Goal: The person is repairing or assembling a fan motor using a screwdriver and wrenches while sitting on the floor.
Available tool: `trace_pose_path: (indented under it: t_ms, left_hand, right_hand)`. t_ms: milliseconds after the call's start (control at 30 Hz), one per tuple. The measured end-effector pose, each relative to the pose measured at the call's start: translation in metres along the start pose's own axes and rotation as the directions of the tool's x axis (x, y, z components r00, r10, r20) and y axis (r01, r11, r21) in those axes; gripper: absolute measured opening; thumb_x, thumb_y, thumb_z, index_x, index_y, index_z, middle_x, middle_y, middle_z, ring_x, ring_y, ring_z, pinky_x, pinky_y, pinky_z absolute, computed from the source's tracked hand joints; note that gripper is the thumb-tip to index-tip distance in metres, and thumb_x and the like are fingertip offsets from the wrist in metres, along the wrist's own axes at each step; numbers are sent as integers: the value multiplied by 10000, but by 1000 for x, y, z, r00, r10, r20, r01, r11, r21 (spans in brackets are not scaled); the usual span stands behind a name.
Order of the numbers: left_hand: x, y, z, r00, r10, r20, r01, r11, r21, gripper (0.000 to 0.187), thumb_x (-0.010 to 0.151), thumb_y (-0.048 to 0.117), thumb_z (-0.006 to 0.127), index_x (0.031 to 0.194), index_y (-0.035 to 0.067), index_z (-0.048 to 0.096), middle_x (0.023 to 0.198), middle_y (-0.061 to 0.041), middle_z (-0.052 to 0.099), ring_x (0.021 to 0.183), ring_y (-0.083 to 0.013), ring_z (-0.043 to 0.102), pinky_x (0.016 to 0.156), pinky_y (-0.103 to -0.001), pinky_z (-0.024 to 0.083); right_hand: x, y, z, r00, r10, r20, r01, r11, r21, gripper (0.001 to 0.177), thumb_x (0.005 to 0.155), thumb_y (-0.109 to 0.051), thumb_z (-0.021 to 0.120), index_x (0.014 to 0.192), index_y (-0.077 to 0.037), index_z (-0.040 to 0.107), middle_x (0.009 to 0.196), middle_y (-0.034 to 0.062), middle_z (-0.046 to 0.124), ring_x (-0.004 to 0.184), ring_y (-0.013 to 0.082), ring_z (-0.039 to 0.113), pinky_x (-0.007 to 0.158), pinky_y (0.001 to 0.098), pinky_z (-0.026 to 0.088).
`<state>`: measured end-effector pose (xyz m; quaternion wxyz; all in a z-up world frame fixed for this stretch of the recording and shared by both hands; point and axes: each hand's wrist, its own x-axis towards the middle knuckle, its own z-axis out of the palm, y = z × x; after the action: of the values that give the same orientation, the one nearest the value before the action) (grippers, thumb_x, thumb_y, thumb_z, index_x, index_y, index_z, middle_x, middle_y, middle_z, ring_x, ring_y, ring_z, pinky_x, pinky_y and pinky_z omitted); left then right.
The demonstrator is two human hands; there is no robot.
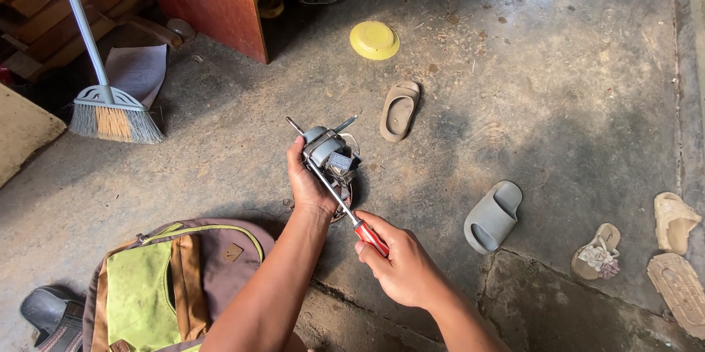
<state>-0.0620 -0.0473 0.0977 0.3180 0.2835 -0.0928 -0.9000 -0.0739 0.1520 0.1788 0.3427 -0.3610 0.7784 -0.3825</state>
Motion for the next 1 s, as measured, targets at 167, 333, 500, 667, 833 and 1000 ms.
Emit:
trace_pose_path:
  t_ms: [167,333,500,667,833,1000]
  left_hand:
    - [2,-3,-3,998,33,60,-30,998,-53,506,871,518,601,1106,77,682,964,-144,737,840,-314,720,782,-457,602]
    - [-1,-4,-2,999,11,36,-7,995,-101,526,871,529,598,1092,60,687,950,-148,739,831,-311,717,783,-444,603]
    - [1,-5,-3,999,-6,32,11,990,-138,553,862,530,591,1084,34,692,953,-165,745,841,-316,724,803,-430,608]
    - [-2,-4,-1,998,58,29,-55,994,-94,484,857,485,620,1090,66,688,973,-131,740,852,-310,723,794,-452,611]
    - [0,-4,-4,998,59,34,-56,995,-79,480,863,480,624,1095,64,685,978,-128,743,852,-307,721,793,-449,611]
    - [-2,-3,1,996,49,76,-42,994,-96,489,858,475,615,1101,56,680,979,-133,739,856,-321,717,803,-475,614]
  right_hand:
    - [1,-1,1,986,149,78,-159,977,145,541,933,-186,654,1459,-136,537,773,26,702,568,89,574,548,275,524]
    - [-2,-5,3,984,156,83,-167,973,157,546,935,-185,648,1465,-131,530,783,30,705,579,91,572,560,278,527]
    - [-5,-4,5,984,156,89,-171,964,204,555,937,-179,635,1475,-115,517,770,28,686,571,83,552,550,282,508]
    - [-10,-18,1,970,215,114,-239,932,272,574,925,-167,619,1488,-128,512,763,32,642,544,84,535,429,289,464]
    - [-6,-2,-5,965,182,190,-249,866,434,557,946,-131,587,1494,-108,489,799,61,629,523,96,538,369,257,417]
    - [-2,8,-19,914,111,391,-397,444,803,440,983,-123,555,1404,4,557,815,71,583,512,69,495,327,195,338]
